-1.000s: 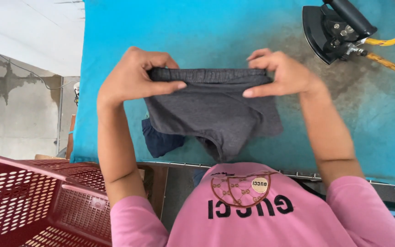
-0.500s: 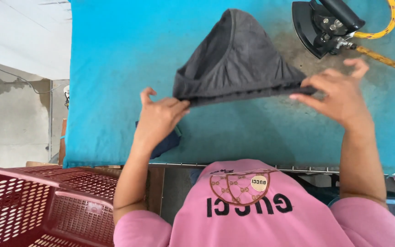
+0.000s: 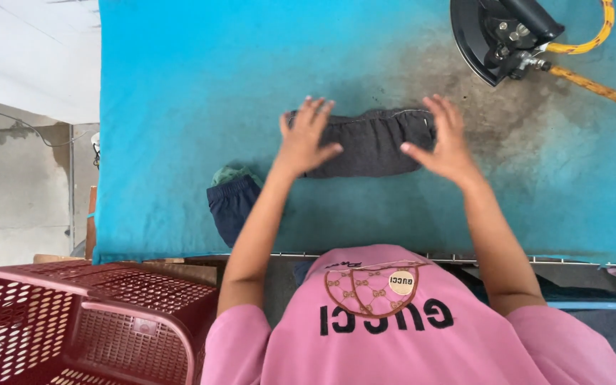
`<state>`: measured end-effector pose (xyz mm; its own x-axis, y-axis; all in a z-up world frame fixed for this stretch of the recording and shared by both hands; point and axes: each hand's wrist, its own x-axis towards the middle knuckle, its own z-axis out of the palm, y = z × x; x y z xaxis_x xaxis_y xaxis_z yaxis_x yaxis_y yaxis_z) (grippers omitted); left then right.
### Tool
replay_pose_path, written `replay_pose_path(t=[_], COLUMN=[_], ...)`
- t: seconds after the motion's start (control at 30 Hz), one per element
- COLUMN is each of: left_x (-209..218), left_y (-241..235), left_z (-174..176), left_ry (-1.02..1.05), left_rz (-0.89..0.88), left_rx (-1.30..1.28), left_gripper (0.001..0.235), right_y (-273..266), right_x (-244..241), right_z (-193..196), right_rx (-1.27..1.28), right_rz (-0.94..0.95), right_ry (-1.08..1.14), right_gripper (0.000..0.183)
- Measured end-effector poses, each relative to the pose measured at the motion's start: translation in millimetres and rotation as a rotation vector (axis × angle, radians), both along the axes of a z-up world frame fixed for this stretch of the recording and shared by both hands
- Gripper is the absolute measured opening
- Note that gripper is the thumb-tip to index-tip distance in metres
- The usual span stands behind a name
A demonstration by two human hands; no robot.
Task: The person picks up clothes from a basket, irons a black t-shirt and a grey shirt on a table using an iron, and then folds the ironed garments and places them into a blue laundry basket.
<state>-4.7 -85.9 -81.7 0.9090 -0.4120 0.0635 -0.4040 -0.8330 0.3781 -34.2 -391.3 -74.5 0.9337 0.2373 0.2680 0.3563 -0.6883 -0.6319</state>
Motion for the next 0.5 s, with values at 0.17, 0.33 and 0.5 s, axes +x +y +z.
replay_pose_path(t=[0.17,0.33,0.5], left_x=[-54.3,-69.0,-100.9], left_y=[-62.2,-81.2,-80.8], left_z=[-34.4,-25.2,29.0], left_ry=[0.205,0.331,0.437], left_rz=[0.035,0.162,0.324], left_rx=[0.07,-0.067,-1.055], left_gripper=[0.104,0.075,0.088], right_y=[40.0,70.3,109.1], right_x=[-26.0,-30.5,-67.0], right_z=[-39.3,-98.9,-60.6], right_rx=[-0.271,0.053,0.366], right_rz=[0.027,-0.254,-0.145], right_ry=[0.251,0.09,0.457], right_gripper=[0.113,0.074,0.063])
